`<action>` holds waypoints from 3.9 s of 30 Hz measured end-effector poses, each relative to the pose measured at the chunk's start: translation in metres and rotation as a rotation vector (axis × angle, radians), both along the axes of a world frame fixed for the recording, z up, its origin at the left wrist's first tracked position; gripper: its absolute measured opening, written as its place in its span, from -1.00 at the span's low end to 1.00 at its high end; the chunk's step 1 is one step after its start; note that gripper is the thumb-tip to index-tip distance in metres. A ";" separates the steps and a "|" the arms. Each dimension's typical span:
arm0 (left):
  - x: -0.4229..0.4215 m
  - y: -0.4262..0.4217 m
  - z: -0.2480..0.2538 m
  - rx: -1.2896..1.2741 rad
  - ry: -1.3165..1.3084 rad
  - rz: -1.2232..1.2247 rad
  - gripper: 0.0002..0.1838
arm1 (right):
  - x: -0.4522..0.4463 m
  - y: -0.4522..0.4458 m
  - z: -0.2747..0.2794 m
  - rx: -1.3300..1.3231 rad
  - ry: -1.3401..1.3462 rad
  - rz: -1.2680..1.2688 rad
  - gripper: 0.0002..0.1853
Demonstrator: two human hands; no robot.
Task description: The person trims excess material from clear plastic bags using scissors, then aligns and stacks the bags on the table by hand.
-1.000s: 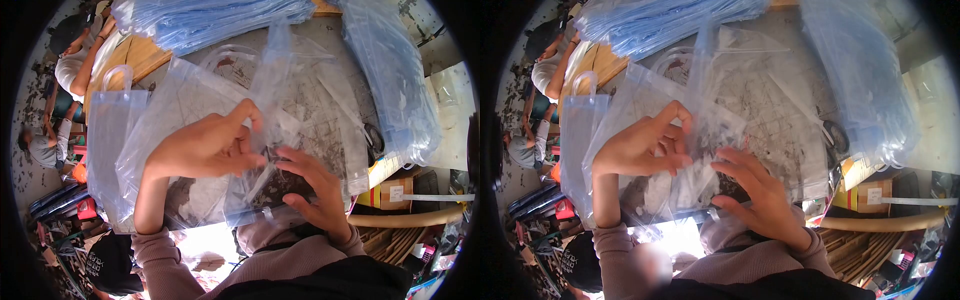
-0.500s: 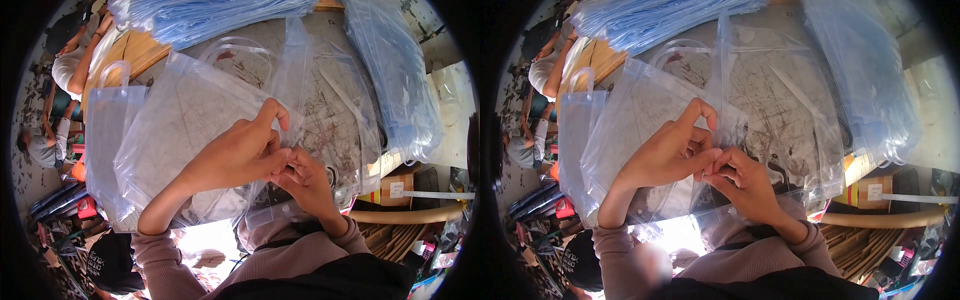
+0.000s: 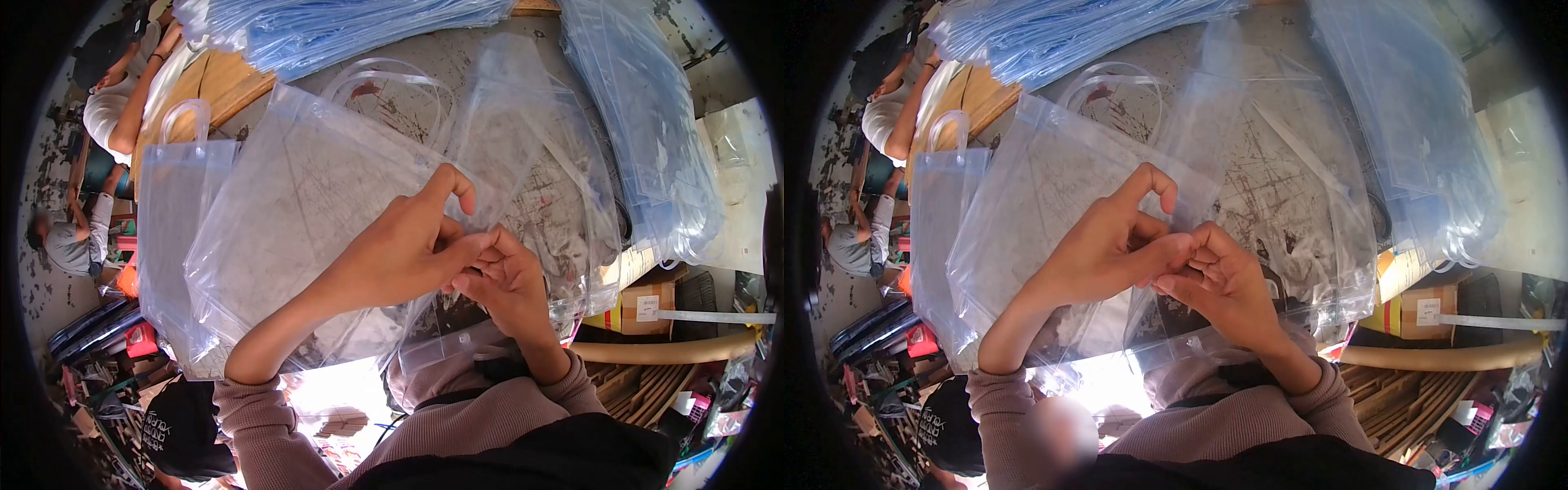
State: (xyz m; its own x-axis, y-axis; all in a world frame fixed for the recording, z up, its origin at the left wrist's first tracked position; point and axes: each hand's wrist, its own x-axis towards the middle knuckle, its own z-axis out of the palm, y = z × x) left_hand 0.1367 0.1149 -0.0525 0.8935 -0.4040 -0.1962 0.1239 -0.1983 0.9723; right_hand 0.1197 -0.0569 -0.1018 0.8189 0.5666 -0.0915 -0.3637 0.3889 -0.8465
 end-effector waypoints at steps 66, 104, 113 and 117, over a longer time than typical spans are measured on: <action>0.023 0.047 0.013 -0.030 -0.059 -0.153 -0.90 | -0.002 0.001 -0.013 0.244 -0.059 -0.256 -0.76; 0.024 0.031 -0.033 0.136 -0.270 -0.277 -0.91 | -0.045 -0.044 0.019 -1.229 -1.195 0.261 -0.07; 0.009 0.011 -0.040 0.273 -0.233 0.027 -0.84 | -0.047 -0.064 0.017 -0.834 -1.092 -0.113 -0.46; 0.007 0.003 -0.043 0.696 -0.784 0.187 -0.66 | -0.034 -0.069 0.047 -0.231 -0.313 -0.712 -0.43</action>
State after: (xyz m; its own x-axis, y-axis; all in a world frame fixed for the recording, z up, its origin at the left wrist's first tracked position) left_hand 0.1434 0.1180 -0.0954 0.9067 -0.2678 0.3258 -0.4016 -0.7840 0.4734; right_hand 0.0853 -0.1259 -0.0545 0.9829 -0.1058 0.1508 0.1724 0.2402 -0.9553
